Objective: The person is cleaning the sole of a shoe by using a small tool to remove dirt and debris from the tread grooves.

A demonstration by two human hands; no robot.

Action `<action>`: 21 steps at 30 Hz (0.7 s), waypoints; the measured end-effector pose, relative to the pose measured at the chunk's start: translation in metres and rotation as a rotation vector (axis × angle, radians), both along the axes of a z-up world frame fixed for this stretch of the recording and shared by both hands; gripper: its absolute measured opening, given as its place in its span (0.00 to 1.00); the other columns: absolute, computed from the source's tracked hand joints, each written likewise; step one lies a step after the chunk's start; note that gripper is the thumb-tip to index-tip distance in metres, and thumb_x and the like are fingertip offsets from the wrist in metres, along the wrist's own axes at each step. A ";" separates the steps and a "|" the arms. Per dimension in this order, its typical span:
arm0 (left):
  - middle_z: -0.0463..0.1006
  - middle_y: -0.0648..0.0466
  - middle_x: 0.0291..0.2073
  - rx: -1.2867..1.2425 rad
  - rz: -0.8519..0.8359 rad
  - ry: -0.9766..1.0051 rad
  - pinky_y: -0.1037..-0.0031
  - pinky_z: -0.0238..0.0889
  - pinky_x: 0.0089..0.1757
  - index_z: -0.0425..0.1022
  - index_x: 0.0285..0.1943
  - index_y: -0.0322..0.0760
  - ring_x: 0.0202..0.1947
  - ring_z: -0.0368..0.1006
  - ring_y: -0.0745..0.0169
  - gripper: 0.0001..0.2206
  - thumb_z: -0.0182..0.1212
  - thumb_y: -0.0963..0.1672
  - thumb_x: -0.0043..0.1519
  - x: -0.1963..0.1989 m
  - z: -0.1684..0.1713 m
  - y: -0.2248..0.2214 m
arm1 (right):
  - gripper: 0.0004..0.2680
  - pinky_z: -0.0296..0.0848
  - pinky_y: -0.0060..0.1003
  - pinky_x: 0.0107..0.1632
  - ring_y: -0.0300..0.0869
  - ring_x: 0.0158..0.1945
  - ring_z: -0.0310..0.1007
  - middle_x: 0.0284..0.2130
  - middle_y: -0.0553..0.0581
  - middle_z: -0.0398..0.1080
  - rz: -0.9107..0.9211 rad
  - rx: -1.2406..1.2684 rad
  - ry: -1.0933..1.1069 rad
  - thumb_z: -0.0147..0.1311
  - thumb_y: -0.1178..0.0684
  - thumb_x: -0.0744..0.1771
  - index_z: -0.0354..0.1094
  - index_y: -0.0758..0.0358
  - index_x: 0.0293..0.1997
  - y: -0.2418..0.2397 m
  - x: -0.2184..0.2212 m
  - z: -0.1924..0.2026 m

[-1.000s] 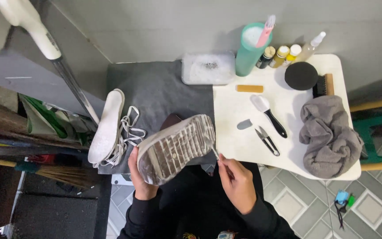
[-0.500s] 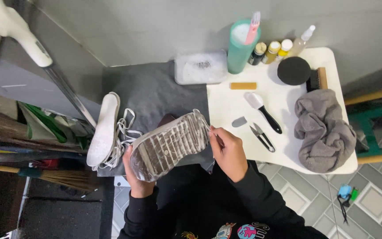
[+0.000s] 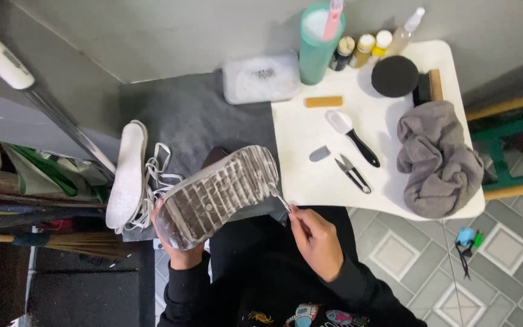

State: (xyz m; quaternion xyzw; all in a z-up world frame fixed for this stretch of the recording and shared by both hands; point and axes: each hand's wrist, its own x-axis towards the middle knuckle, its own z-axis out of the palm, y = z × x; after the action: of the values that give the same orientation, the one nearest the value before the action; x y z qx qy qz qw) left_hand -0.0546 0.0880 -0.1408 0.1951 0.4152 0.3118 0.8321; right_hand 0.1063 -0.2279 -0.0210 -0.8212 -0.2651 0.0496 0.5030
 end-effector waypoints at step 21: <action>0.72 0.46 0.51 0.064 -0.070 -0.090 0.58 0.64 0.48 0.65 0.60 0.36 0.47 0.72 0.51 0.23 0.53 0.55 0.66 0.052 0.079 -0.036 | 0.05 0.58 0.31 0.28 0.33 0.22 0.53 0.20 0.52 0.62 0.111 0.110 -0.128 0.52 0.59 0.70 0.72 0.69 0.43 0.008 0.009 0.003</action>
State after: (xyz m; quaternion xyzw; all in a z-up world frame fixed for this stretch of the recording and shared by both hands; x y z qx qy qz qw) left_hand -0.0022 0.0516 -0.0616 0.2217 0.3602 0.3041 0.8536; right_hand 0.1157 -0.2197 -0.0179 -0.7779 -0.3442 0.0102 0.5256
